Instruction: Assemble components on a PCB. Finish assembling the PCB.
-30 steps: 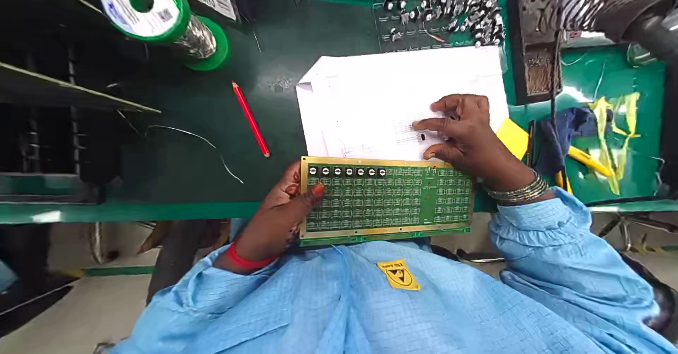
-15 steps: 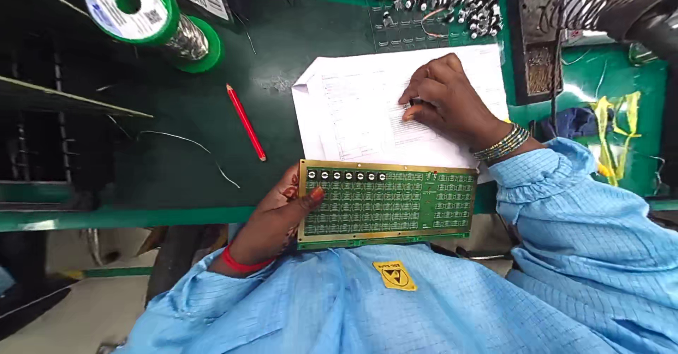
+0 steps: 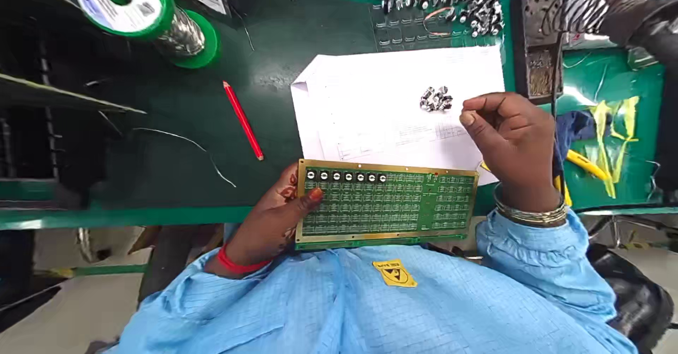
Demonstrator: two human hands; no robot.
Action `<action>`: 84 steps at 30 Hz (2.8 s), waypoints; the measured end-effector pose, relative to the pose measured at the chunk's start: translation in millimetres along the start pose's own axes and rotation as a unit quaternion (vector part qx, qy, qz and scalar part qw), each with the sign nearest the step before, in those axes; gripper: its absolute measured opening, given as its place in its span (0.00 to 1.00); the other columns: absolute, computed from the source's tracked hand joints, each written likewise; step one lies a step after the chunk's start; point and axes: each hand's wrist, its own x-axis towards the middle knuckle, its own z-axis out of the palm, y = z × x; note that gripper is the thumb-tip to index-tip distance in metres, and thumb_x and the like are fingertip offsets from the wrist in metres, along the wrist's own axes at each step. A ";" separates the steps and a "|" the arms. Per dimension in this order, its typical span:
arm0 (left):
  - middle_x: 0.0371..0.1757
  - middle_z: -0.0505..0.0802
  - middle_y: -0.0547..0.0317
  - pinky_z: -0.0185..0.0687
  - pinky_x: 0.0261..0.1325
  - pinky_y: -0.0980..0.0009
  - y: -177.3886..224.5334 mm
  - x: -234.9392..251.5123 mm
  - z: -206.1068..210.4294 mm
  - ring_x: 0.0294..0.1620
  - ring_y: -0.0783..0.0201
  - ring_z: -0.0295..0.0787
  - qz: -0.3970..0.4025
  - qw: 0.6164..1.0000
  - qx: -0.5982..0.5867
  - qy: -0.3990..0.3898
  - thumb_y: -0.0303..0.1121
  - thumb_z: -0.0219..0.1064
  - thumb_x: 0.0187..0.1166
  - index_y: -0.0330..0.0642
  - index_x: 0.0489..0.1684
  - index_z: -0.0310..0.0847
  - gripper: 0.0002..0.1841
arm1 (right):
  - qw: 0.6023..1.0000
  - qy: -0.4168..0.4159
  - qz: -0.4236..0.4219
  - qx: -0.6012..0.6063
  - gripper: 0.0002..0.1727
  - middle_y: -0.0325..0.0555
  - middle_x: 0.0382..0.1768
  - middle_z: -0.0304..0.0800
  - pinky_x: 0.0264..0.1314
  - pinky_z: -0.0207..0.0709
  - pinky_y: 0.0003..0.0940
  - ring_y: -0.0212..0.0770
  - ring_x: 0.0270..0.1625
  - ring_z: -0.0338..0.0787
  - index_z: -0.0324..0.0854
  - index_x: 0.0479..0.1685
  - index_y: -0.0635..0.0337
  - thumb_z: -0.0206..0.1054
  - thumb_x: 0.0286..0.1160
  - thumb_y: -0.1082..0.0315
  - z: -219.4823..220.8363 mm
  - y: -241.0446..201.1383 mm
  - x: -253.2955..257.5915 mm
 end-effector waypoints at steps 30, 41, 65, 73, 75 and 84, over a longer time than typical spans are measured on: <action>0.58 0.91 0.72 0.89 0.63 0.72 -11.2 11.0 8.6 0.56 0.73 0.91 0.031 0.998 0.000 -0.050 0.23 0.56 0.85 0.48 0.72 0.63 0.19 | 0.968 0.146 0.030 0.200 0.11 0.38 0.52 0.91 0.54 0.90 0.28 0.30 0.49 0.92 0.88 0.53 0.61 0.73 0.74 0.75 50.9 -11.5 -75.0; 0.59 0.92 0.71 0.89 0.64 0.71 -11.5 13.2 6.4 0.58 0.72 0.91 0.034 0.998 -0.007 -0.057 0.24 0.58 0.85 0.49 0.72 0.65 0.19 | 0.971 0.202 0.045 0.119 0.11 0.35 0.49 0.91 0.52 0.89 0.25 0.26 0.46 0.91 0.85 0.54 0.64 0.71 0.75 0.74 32.2 2.1 -88.8; 0.60 0.92 0.72 0.89 0.63 0.73 -10.0 13.6 6.5 0.58 0.73 0.91 0.028 0.998 0.022 -0.049 0.25 0.59 0.84 0.51 0.74 0.65 0.21 | 0.936 0.252 0.061 0.236 0.12 0.33 0.49 0.93 0.48 0.89 0.25 0.28 0.43 0.92 0.86 0.56 0.56 0.71 0.76 0.75 22.7 27.8 -82.4; 0.59 0.92 0.72 0.89 0.63 0.73 -10.9 13.2 6.2 0.58 0.73 0.91 0.029 0.998 0.024 -0.051 0.26 0.59 0.84 0.52 0.73 0.65 0.20 | 0.931 0.261 0.059 0.248 0.12 0.34 0.48 0.93 0.47 0.88 0.25 0.28 0.42 0.91 0.87 0.55 0.57 0.71 0.75 0.76 22.7 28.2 -83.6; 0.59 0.92 0.72 0.89 0.63 0.73 -10.2 13.0 7.2 0.58 0.73 0.91 0.026 0.998 0.028 -0.044 0.25 0.59 0.84 0.51 0.73 0.65 0.21 | 0.932 0.261 0.058 0.246 0.12 0.34 0.49 0.93 0.47 0.88 0.25 0.28 0.42 0.91 0.86 0.56 0.56 0.71 0.76 0.75 22.6 27.4 -83.7; 0.59 0.91 0.72 0.89 0.64 0.73 -10.8 13.4 7.0 0.58 0.73 0.91 0.027 0.998 0.016 -0.051 0.24 0.59 0.84 0.49 0.73 0.63 0.21 | 0.940 0.255 0.055 0.218 0.12 0.32 0.48 0.93 0.48 0.89 0.26 0.28 0.42 0.92 0.87 0.54 0.55 0.71 0.75 0.75 22.9 25.6 -84.3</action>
